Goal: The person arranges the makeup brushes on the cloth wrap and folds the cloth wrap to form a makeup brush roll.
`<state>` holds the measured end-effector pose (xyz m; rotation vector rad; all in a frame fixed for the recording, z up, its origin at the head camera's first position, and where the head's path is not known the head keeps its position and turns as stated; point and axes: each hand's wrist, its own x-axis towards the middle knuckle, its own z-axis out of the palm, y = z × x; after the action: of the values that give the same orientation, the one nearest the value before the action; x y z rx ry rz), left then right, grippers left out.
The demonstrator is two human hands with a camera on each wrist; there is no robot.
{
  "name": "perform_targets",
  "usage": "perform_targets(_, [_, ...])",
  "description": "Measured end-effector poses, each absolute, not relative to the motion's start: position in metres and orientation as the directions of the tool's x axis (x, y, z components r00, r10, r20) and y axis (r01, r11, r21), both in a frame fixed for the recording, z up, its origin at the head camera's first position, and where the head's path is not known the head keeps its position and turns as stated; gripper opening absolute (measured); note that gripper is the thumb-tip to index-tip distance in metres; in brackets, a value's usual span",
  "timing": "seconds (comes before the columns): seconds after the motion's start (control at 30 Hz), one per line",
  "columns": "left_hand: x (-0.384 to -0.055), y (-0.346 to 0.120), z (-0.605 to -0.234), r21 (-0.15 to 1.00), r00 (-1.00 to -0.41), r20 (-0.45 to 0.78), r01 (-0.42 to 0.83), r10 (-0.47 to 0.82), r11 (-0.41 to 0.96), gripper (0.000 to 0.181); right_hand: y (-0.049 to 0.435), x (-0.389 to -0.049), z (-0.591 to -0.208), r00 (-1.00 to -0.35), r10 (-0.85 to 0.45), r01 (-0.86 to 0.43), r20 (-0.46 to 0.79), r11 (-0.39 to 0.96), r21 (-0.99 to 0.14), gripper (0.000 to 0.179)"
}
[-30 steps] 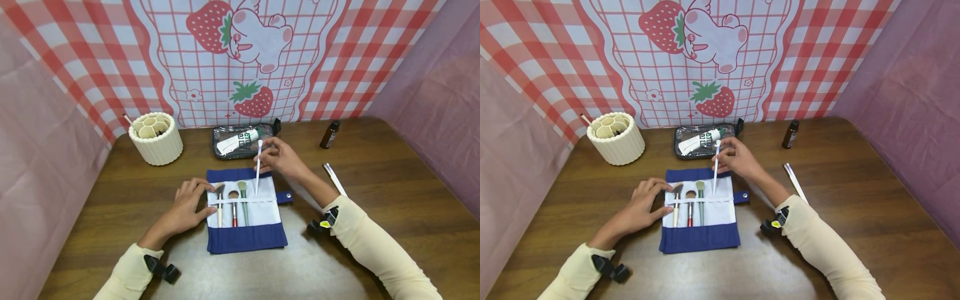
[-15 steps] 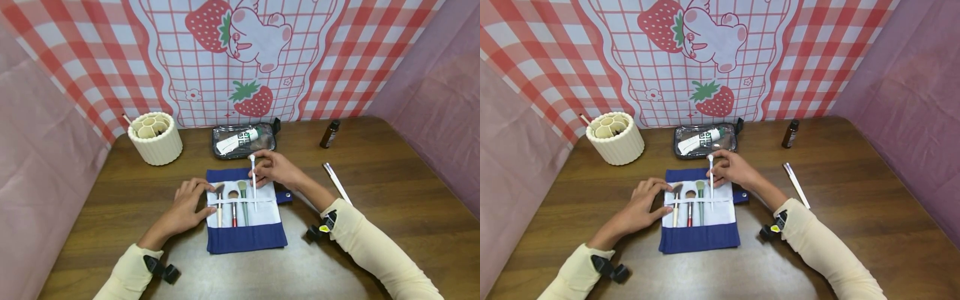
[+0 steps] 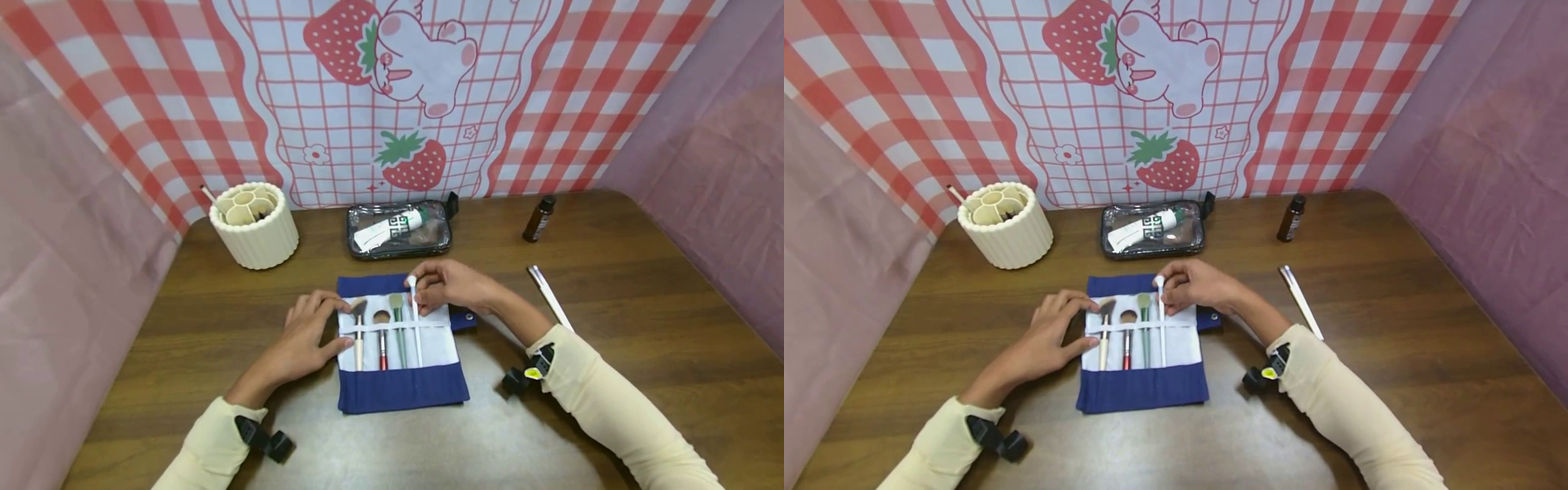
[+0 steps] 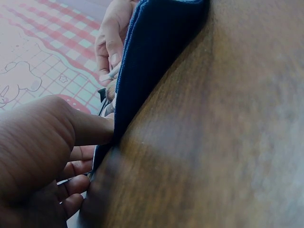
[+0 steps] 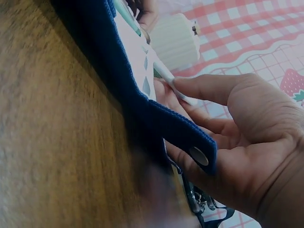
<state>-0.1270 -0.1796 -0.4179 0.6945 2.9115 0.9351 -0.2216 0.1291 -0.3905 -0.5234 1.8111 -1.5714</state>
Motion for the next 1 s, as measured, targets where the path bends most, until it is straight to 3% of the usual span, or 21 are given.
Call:
perform_targets(0.3, [-0.127,-0.180,-0.419,0.559,-0.901,0.129,0.411,0.415,0.720,0.046,0.132,-0.220,-0.388,-0.653,-0.716,-0.063,-0.245,0.374,-0.925,0.023])
perform_targets(0.67, [-0.127,-0.180,-0.419,0.560,-0.898,0.141,0.420,0.418,0.714,0.045,0.140,-0.216,-0.384,-0.654,-0.738,-0.250,-0.167,0.419,-0.873,0.028])
perform_targets(0.8, [-0.127,-0.179,-0.419,0.561,-0.896,0.141,0.423,0.421,0.712,0.045,0.155,-0.212,-0.375,-0.693,-0.713,-0.340,-0.106,0.453,-0.824,0.028])
perform_targets(1.0, [-0.127,-0.180,-0.420,0.564,-0.896,0.141,0.423,0.421,0.709,0.045,0.189,-0.208,-0.354,-0.822,-0.569,-0.418,0.007,0.595,-0.686,0.018])
